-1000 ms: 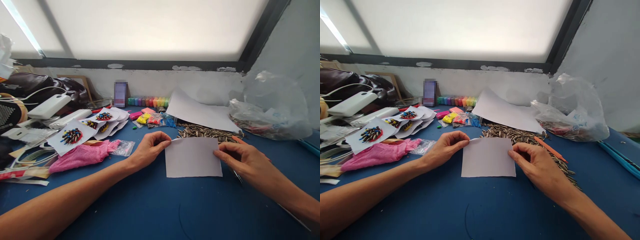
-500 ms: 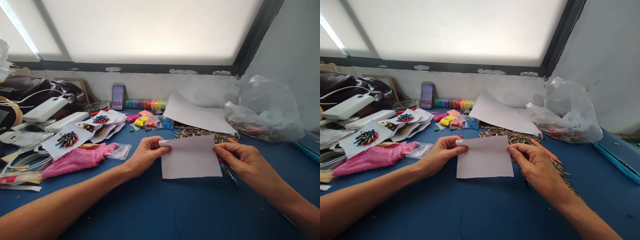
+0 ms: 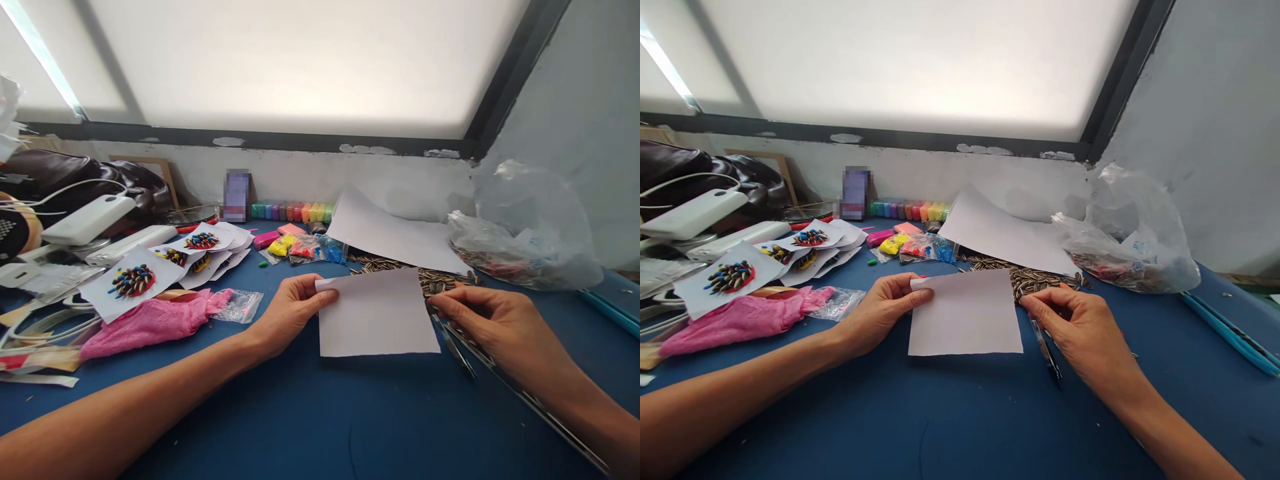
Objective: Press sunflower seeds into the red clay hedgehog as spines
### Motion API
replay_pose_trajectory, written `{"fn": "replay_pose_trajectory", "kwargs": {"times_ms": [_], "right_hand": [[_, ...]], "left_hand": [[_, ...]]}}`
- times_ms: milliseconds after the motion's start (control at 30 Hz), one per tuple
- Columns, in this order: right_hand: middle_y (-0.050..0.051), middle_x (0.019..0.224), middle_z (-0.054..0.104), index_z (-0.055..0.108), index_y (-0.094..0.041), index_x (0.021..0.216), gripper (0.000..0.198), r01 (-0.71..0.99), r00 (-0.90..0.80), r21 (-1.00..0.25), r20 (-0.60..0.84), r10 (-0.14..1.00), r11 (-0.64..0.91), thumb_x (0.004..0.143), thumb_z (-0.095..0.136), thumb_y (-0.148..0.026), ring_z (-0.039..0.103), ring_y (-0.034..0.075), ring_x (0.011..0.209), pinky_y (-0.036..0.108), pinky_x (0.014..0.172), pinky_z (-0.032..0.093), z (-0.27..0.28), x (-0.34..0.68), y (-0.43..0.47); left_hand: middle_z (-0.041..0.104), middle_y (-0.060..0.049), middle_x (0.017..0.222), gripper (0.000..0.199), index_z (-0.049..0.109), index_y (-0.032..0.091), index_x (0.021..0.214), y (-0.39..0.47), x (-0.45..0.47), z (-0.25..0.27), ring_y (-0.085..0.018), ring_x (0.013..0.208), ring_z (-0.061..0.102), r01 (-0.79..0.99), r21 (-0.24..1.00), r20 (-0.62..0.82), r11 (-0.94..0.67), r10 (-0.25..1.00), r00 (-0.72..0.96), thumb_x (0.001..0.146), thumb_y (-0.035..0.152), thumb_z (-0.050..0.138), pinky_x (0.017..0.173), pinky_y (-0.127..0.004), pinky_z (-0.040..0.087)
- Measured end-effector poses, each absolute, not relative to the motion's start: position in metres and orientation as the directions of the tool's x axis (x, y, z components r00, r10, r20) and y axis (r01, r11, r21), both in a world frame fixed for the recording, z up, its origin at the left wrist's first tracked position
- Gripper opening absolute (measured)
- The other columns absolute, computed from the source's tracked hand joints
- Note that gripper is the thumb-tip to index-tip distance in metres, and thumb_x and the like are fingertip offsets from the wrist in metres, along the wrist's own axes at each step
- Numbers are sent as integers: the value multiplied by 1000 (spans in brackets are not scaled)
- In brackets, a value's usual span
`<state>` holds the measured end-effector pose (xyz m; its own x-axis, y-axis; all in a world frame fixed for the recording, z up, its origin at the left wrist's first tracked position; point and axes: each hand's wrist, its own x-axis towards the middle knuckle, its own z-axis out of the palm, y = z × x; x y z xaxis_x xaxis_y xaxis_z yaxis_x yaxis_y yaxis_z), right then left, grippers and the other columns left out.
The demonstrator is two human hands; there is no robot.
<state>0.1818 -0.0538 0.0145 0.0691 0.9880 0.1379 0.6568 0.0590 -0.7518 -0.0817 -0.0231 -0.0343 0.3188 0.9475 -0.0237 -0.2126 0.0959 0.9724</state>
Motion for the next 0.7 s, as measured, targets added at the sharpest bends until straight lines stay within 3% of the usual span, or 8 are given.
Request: {"fn": "replay_pose_trajectory", "kwargs": {"times_ms": [200, 400, 533, 600, 700], "right_hand": [[11, 81, 72, 73, -18, 77, 51, 646, 52, -762, 116, 992, 55, 79, 57, -66, 63, 21, 67, 30, 55, 48, 16, 188, -52], [5, 63, 62, 76, -18, 94, 53, 687, 155, -726, 169, 973, 17, 79, 57, -65, 50, 15, 50, 26, 42, 38, 19, 195, -51], [6, 68, 66, 76, -19, 85, 49, 667, 158, -745, 121, 980, -16, 72, 65, -65, 51, 14, 51, 26, 41, 34, 23, 198, -46], [6, 68, 66, 76, -19, 78, 45, 612, 104, -791, 66, 992, -11, 71, 68, -62, 52, 14, 52, 25, 42, 36, 26, 197, -45], [1, 54, 58, 75, -21, 65, 44, 507, -114, -862, -94, 989, -24, 74, 65, -63, 49, 9, 44, 24, 44, 40, 21, 186, -63]], "left_hand": [[67, -1, 77, 31, 61, 15, 90, -21, -83, -35, -11, 63, 61, -259, 953, -78, 160, 951, 299, 81, 42, 72, 57, -21, 48], [63, 2, 69, 40, 58, 20, 105, -22, -83, -31, -10, 49, 57, -216, 961, -113, 175, 956, 269, 76, 42, 75, 42, -18, 42], [63, 3, 68, 33, 58, 19, 102, -22, -82, -33, -10, 51, 57, -220, 961, -106, 166, 960, 259, 79, 40, 71, 44, -17, 43], [66, 1, 74, 32, 57, 18, 102, -19, -81, -35, -11, 57, 60, -286, 944, -102, 162, 972, 213, 79, 36, 71, 51, -20, 48], [68, -1, 82, 31, 54, 17, 100, -16, -81, -39, -14, 68, 65, -371, 918, -83, 141, 982, 169, 77, 29, 71, 61, -23, 51]]}}
